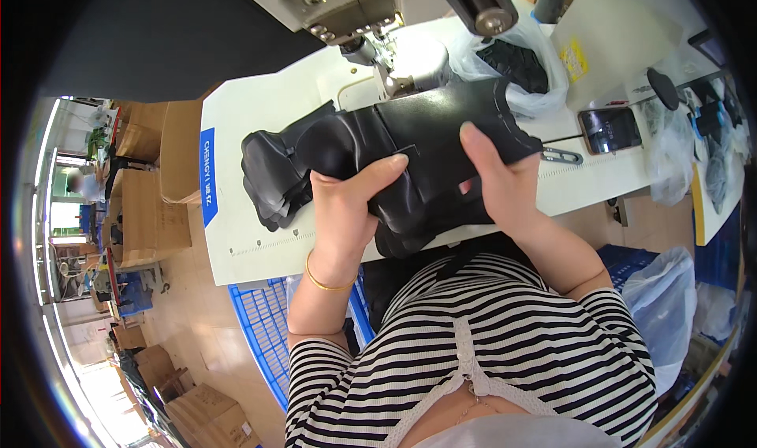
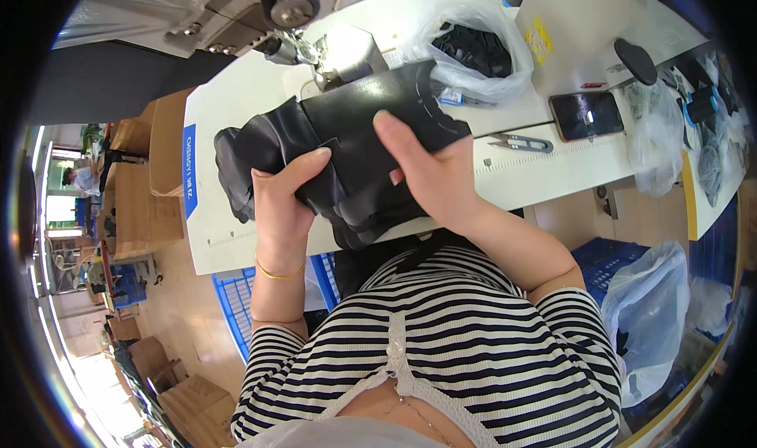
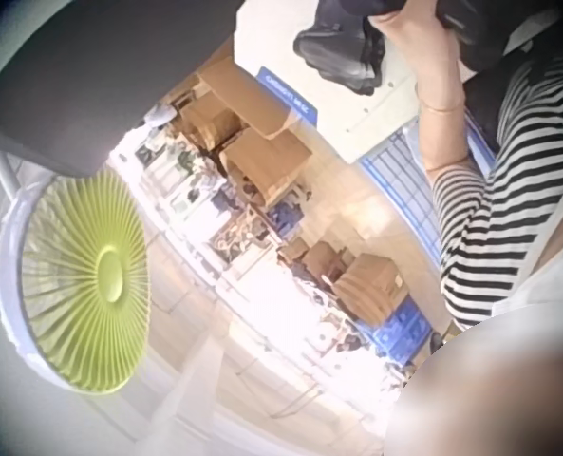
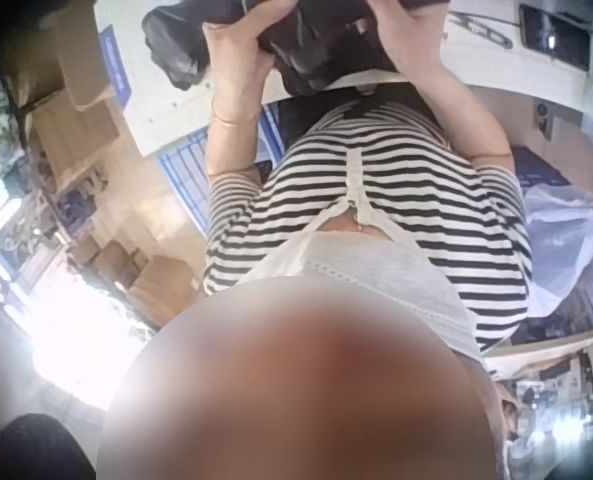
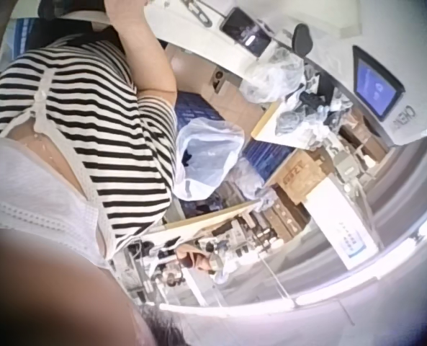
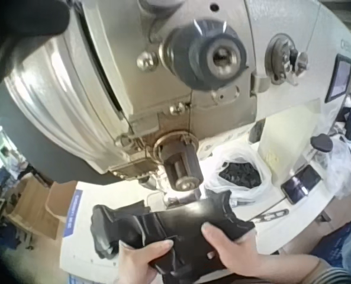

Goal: Aligning and sewing pieces of black synthetic leather or components for shoe uppers using an industrial sewing machine.

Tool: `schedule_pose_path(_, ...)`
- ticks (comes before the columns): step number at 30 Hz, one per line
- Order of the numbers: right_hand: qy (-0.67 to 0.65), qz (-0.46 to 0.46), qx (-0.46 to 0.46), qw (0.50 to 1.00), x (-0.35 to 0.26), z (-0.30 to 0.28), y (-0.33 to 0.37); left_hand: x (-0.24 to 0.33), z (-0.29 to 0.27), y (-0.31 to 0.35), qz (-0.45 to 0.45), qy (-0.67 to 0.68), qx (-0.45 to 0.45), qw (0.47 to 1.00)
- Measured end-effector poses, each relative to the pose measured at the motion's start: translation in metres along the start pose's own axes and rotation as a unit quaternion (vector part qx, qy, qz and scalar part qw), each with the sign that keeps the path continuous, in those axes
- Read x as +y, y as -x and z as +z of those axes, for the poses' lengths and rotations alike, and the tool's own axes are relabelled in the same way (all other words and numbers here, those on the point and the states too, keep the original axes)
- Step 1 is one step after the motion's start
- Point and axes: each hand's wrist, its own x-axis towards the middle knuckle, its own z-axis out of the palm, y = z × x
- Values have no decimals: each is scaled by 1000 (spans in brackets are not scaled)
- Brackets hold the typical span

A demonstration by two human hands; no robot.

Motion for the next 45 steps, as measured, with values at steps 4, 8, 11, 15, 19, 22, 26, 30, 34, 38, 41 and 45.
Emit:
schedule_pose_path(4, -20, -32, -13, 999, -12, 2, -24, 16, 4, -19, -35, 10, 1, 999)
schedule_pose_path(8, -38, -60, -13, 997, -15, 10, -44, 27, 4, -43, -62, 12, 15, 998)
schedule_pose_path(11, -43, -70, -9, 997, -15, 12, -59, 30, 3, -60, -69, -23, 24, 997)
schedule_pose_path(15, -53, -57, 5, 997, -12, 11, -70, 32, 10, -69, -57, -5, 43, 997)
schedule_pose_path(19, -63, -70, -4, 996, -8, 10, -73, 33, 12, -72, -40, -33, 42, 998)
schedule_pose_path(22, -60, -74, -19, 995, -4, 5, -76, 34, 14, -72, -31, -50, 41, 997)
schedule_pose_path(26, -73, -70, -6, 995, -6, 8, -75, 33, 12, -73, -27, -54, 42, 997)
schedule_pose_path(30, -78, -74, -7, 994, -6, 7, -75, 31, 8, -74, -21, -67, 24, 997)
schedule_pose_path(34, -81, -70, -11, 994, -6, 7, -75, 29, 6, -75, -9, -70, 15, 997)
schedule_pose_path(38, -78, -67, -16, 995, -7, 6, -75, 30, 8, -74, -15, -70, 26, 997)
schedule_pose_path(41, -58, -54, -2, 997, -11, 7, -75, 31, 6, -80, -15, -63, 21, 998)
schedule_pose_path(45, -2, -40, -5, 999, -15, 10, -76, 34, 0, -84, -48, -63, 3, 997)
